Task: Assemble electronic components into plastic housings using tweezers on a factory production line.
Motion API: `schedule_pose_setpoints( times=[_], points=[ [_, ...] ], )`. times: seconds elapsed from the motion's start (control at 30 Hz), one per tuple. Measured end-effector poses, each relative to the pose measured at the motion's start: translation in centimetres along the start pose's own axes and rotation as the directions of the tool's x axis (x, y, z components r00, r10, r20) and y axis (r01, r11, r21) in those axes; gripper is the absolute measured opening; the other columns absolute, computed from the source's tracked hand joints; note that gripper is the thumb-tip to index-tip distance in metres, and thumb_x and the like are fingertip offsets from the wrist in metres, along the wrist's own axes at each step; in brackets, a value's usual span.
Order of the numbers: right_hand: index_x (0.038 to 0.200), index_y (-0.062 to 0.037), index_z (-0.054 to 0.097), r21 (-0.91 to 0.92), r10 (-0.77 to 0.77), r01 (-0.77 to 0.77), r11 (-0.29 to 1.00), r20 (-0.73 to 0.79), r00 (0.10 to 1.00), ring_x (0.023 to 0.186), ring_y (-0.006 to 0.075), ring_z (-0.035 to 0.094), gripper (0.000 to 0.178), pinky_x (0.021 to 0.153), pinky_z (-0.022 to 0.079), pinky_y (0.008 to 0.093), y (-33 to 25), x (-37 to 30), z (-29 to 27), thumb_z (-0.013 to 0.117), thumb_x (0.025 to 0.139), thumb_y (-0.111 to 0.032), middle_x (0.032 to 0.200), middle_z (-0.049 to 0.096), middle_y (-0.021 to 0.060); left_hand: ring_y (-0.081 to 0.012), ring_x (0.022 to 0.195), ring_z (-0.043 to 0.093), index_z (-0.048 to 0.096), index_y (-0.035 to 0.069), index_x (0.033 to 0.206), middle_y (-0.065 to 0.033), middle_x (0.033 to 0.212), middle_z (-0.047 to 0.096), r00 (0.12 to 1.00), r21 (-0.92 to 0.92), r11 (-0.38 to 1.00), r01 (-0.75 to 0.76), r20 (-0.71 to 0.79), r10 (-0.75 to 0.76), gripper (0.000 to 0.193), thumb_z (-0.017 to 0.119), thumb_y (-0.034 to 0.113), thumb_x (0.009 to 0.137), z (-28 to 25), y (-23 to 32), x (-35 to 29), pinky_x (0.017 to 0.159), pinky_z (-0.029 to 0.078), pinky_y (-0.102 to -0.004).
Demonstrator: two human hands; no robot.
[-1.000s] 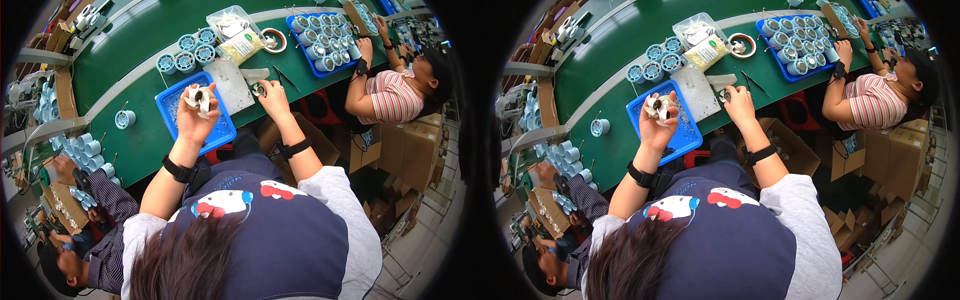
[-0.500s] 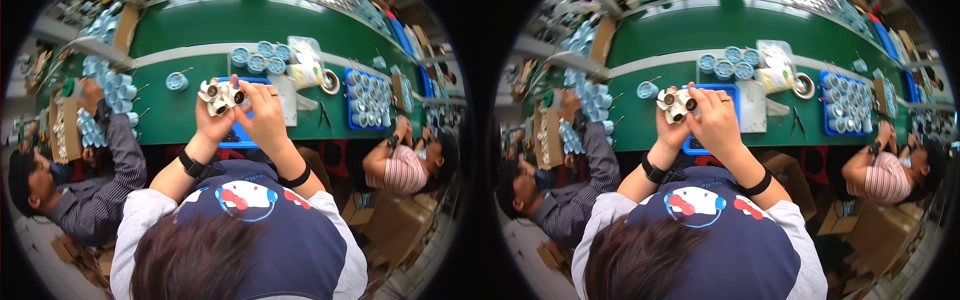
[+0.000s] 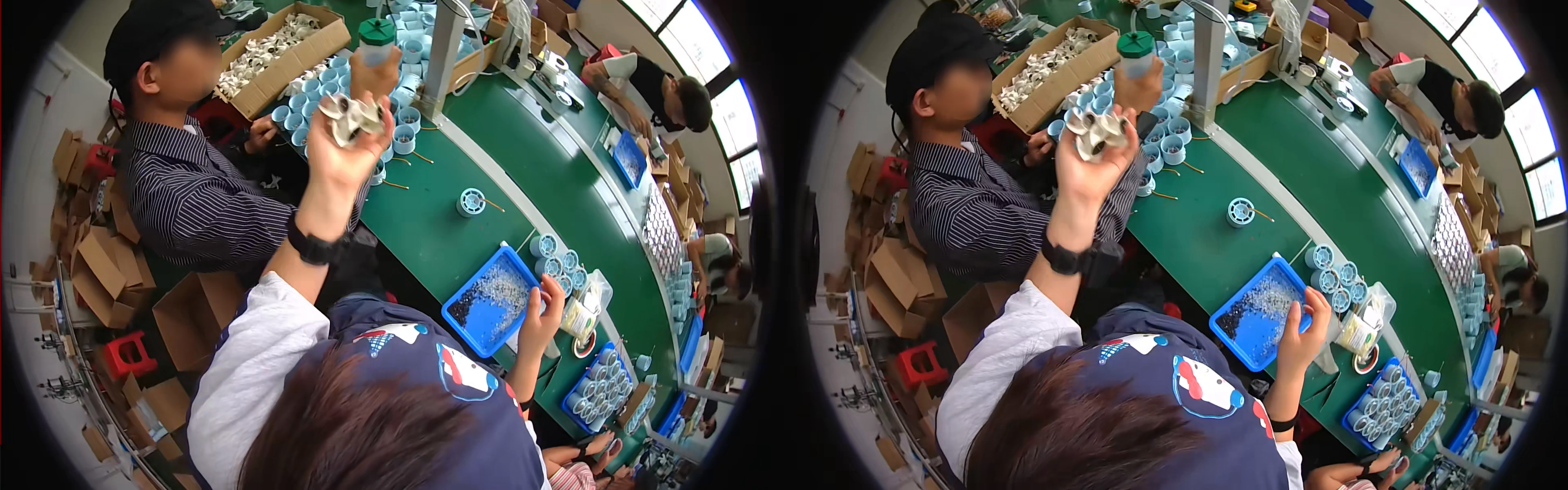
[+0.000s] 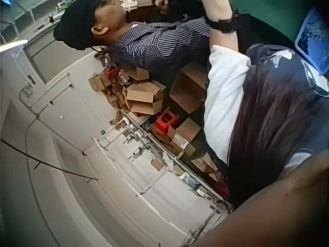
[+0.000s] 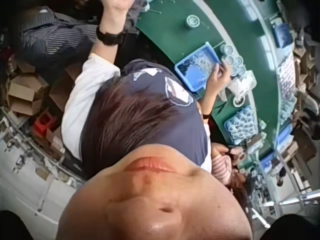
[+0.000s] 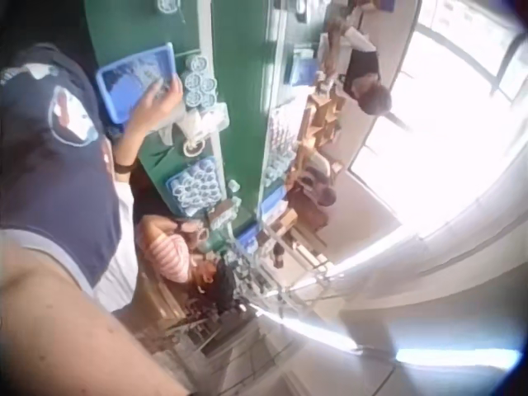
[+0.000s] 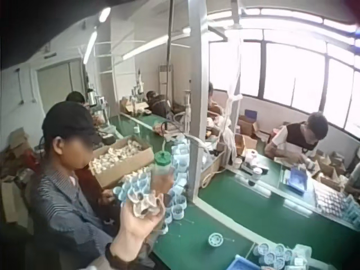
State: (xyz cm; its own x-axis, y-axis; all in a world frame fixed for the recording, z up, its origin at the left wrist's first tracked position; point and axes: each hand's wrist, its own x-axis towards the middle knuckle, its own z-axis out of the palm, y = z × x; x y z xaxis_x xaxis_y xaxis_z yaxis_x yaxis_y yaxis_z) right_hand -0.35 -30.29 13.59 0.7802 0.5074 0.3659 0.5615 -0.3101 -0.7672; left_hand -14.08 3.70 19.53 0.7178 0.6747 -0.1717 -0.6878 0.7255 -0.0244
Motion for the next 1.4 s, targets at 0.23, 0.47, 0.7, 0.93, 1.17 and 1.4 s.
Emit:
schedule_pose_setpoints(
  times=[0.23, 0.47, 0.7, 0.93, 1.17, 1.4],
  points=[
    [0.104, -0.0017, 0.053, 0.159, 0.254, -0.254, 0.954, 0.021, 0.967, 0.072, 0.006, 0.046, 0.022, 0.064, 0.037, 0.0171, -0.6, 0.6, 2.3, 0.053, 0.083, -0.008, 0.086, 0.052, 0.0015, -0.0277, 0.103, 0.045, 0.05, 0.009, 0.108, -0.0104, 0.109, 0.051, 0.925, 0.088, 0.922, -0.378, 0.01, 0.379, 0.036, 0.039, 0.033, 0.084, 1.3, 12.2, 10.4, 0.08, 0.042, -0.0458],
    [0.102, -0.0004, 0.052, 0.151, 0.321, -0.313, 0.938, -0.031, 0.946, 0.072, 0.0085, 0.048, 0.021, 0.064, 0.04, 0.0198, -1.2, 1.3, 2.5, 0.052, 0.082, -0.005, 0.09, 0.053, 0.0038, -0.0228, 0.103, 0.045, 0.052, 0.015, 0.108, -0.004, 0.115, 0.048, 0.877, 0.049, 0.895, -0.444, -0.179, 0.445, 0.037, 0.034, 0.035, 0.084, -2.1, 17.2, 18.7, 0.081, 0.04, -0.0466],
    [0.1, -0.0005, 0.053, 0.007, 0.426, -0.426, 0.905, -0.064, 0.903, 0.07, 0.0095, 0.05, 0.02, 0.063, 0.042, 0.0222, -1.4, -1.1, 3.6, 0.052, 0.081, -0.005, 0.089, 0.056, 0.0051, -0.0282, 0.12, 0.031, 0.04, 0.01, 0.123, -0.0065, 0.129, 0.037, 0.758, 0.171, 0.78, -0.602, -0.183, 0.626, 0.046, 0.033, 0.037, 0.086, 1.4, 27.7, 28.0, 0.094, 0.024, -0.0569],
    [0.091, 0.0, 0.056, -0.135, 0.552, -0.539, 0.832, 0.102, 0.827, 0.068, 0.0139, 0.056, 0.014, 0.06, 0.044, 0.0246, -4.9, -3.0, 5.1, 0.056, 0.078, -0.003, 0.079, 0.06, 0.0078, -0.0334, 0.109, 0.039, 0.035, -0.003, 0.119, -0.0153, 0.109, 0.043, 0.84, 0.246, 0.85, -0.467, -0.177, 0.513, 0.04, 0.044, 0.012, 0.083, 6.0, 17.4, 28.8, 0.087, 0.038, -0.0519],
    [0.083, 0.0012, 0.059, -0.319, 0.546, -0.458, 0.83, 0.63, 0.551, 0.069, 0.0278, 0.057, 0.017, 0.064, 0.044, 0.0312, -5.7, -3.2, 5.8, 0.052, 0.081, -0.014, 0.074, 0.06, 0.014, -0.0335, 0.129, 0.007, 0.0, -0.001, 0.134, -0.0171, 0.14, 0.004, 0.528, 0.336, 0.811, 0.479, 0.627, -0.572, 0.066, 0.039, 0.015, 0.083, 12.3, 1.4, 10.9, 0.107, 0.011, -0.0445],
    [0.087, 0.0005, 0.06, -0.145, 0.349, -0.392, 0.908, 0.778, 0.522, 0.08, 0.0318, 0.056, 0.023, 0.074, 0.044, 0.038, 4.1, -13.4, 7.7, 0.046, 0.081, -0.017, 0.08, 0.059, 0.017, -0.0362, 0.107, 0.047, 0.015, 0.004, 0.134, -0.0237, 0.124, 0.039, 0.676, 0.617, 0.719, 0.321, 0.382, -0.63, 0.056, 0.037, 0.03, 0.089, 2.4, -12.7, -4.7, 0.096, 0.032, -0.0449]
  ],
)
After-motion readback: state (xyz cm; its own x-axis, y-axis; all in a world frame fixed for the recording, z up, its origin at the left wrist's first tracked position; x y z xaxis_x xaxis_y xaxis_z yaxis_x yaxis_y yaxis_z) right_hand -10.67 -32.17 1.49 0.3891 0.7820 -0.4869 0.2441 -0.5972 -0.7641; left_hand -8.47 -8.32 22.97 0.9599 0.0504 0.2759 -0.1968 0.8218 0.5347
